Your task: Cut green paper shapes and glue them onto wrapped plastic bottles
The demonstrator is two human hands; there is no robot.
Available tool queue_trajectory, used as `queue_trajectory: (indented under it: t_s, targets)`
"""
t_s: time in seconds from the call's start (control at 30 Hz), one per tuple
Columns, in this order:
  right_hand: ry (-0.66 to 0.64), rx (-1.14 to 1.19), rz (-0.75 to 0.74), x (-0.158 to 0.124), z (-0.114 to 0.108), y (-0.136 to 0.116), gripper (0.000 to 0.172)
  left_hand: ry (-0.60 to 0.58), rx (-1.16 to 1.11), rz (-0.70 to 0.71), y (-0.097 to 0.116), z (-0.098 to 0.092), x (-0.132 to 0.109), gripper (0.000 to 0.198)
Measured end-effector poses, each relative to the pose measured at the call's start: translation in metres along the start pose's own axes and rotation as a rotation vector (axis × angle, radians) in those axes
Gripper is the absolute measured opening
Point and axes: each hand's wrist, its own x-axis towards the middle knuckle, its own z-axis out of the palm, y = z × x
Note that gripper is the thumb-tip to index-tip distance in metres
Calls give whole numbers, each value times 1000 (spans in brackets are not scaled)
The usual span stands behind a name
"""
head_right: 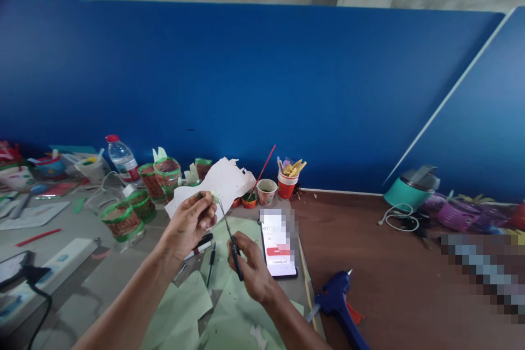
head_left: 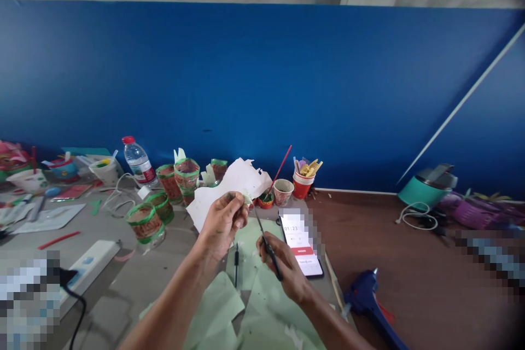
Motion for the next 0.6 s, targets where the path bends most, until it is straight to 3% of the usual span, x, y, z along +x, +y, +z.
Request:
queue_trajectory:
  t_s: [0.33, 0.6]
  targets:
    - [-7, -18, 6, -1, -1, 0, 34, -66, -34, -40, -2, -4, 1, 26]
    - [-2, -71, 23, -1, 0, -1, 33, -27, -53, -36, 0, -7, 2, 26]
